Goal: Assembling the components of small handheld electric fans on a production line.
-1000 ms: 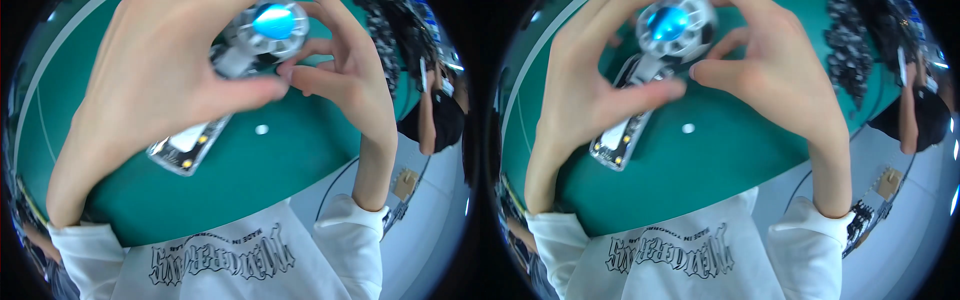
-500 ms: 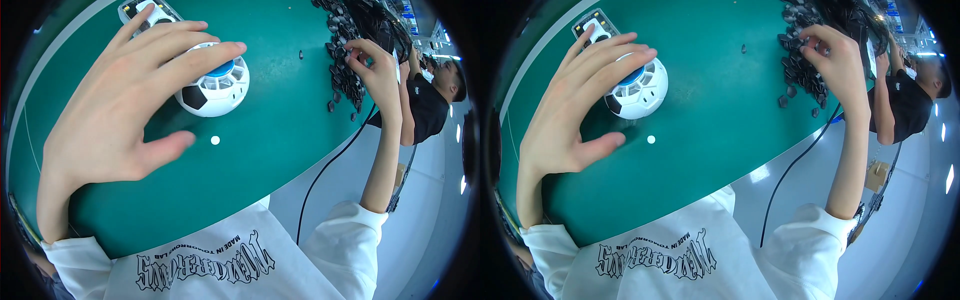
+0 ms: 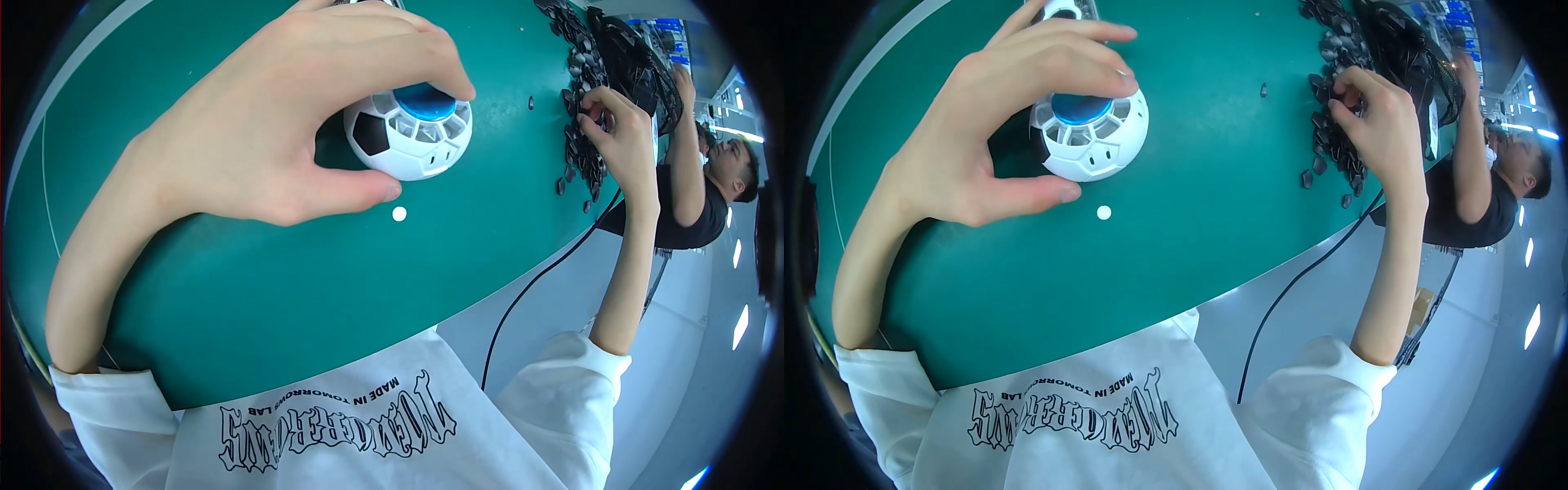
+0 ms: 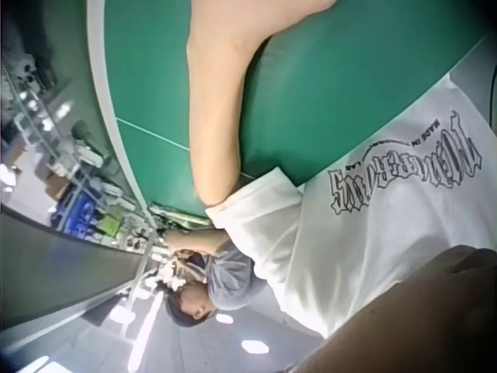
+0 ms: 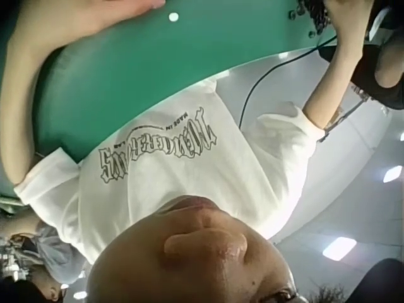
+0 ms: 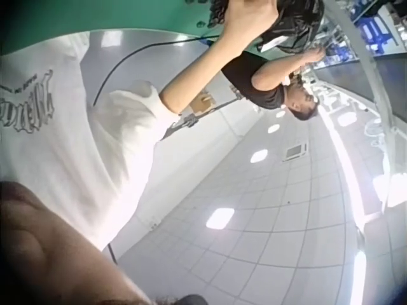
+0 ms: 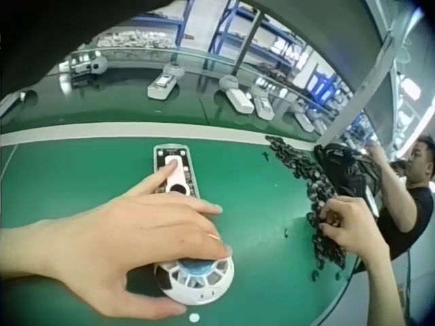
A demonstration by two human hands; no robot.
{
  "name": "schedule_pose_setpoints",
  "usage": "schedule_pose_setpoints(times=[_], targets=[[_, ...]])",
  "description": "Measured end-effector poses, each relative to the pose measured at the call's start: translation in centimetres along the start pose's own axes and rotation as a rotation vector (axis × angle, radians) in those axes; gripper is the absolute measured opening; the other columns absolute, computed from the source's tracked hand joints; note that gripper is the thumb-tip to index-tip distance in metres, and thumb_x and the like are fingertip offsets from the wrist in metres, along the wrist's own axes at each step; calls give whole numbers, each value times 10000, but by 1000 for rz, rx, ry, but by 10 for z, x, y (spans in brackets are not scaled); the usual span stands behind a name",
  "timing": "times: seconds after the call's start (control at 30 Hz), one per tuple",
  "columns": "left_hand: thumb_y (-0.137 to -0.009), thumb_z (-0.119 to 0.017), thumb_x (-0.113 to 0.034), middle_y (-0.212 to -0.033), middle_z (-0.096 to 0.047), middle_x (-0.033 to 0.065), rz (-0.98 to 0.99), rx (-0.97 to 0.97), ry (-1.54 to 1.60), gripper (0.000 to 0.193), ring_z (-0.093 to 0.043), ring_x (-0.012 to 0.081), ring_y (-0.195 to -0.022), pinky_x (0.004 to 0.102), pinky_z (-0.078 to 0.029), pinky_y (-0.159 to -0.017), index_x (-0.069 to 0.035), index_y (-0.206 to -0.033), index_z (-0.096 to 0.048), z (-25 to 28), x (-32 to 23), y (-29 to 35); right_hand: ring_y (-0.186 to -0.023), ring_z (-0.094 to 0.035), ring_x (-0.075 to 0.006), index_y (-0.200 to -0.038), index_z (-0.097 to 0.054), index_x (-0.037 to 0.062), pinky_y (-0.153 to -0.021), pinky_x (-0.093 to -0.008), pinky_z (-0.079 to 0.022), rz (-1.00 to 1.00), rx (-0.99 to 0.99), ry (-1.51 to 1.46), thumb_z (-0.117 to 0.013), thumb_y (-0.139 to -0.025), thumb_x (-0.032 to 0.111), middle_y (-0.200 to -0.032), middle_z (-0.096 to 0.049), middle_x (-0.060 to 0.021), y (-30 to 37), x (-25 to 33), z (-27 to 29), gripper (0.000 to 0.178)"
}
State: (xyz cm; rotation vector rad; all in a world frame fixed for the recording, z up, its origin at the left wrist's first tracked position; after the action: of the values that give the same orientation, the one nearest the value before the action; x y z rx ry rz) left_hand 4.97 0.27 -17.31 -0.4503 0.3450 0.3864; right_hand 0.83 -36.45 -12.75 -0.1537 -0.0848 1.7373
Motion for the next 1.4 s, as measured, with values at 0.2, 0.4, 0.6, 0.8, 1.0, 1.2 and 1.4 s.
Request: schedule_pose_setpoints(times=[0.2,0.4,0.6,0.8,1.0,1.2,1.4], targets=[[-715,-795,-372,-1286,-680,141,9,-26,30,695,-577,382,-1315,604,-271,-1216,-92,-1336,-660,-35,-48,-26,-730,-589,-109,-976,-691,27,-618,-252,-444,-72,-93,-72,-706,-860,10,-860,-677,-40,40,-14,14,118],[-716,-796,-360,-1283,-681,142,34,-37,39,679,-580,382,-1311,601,-279,-1213,-91,-1325,-666,-37,-28,-13,-820,-658,-159,-972,-713,-74,-665,-233,-496,216,-114,-672,-693,-785,-92,-950,-698,-141,48,112,52,189],[-717,-797,-348,-1280,-682,142,63,-47,47,662,-582,381,-1308,597,-286,-1210,-90,-1314,-671,-45,-30,-18,-813,-644,-186,-922,-711,-90,-699,-262,-517,522,-90,-719,-718,-690,-110,-967,-672,-142,32,164,32,233],[-718,-798,-335,-1277,-682,143,62,-86,82,646,-585,381,-1304,594,-293,-1207,-89,-1303,-677,-50,-26,-17,-845,-602,-170,-1123,-657,-66,-700,-276,-527,423,-122,-770,-770,-736,-45,-1069,-591,-112,37,140,22,403],[-719,-799,-323,-1274,-683,143,39,-122,111,629,-587,381,-1300,591,-300,-1204,-87,-1291,-683,-47,-10,-11,-955,-618,-190,-1341,-533,-18,-697,-241,-547,117,-51,-929,-845,-735,56,-1156,-573,-116,26,122,3,686],[-721,-800,-311,-1271,-684,144,-3,-159,145,613,-590,381,-1297,588,-307,-1201,-86,-1280,-689,-51,0,-9,-1127,-625,-191,-1483,-429,-2,-691,-232,-574,0,179,-1238,-881,-679,77,-1302,-568,-124,17,139,-11,926],[-722,-800,-299,-1268,-685,144,-54,-178,163,597,-592,381,-1293,585,-314,-1198,-85,-1269,-695,-67,-35,-7,-1139,-634,-180,-1526,-401,23,-682,-235,-576,8,279,-1301,-870,-684,79,-1335,-567,-120,14,152,-24,966]])
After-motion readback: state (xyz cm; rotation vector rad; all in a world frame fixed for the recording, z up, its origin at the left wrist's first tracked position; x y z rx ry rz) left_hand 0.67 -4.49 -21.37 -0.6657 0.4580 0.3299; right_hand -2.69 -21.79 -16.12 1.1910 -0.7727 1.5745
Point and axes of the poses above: each hand's wrist, its own y-axis away from the middle knuckle, its own z-axis out of the back of the hand, x = y × z, the point moved 6 cm from there along -y, towards the middle knuckle
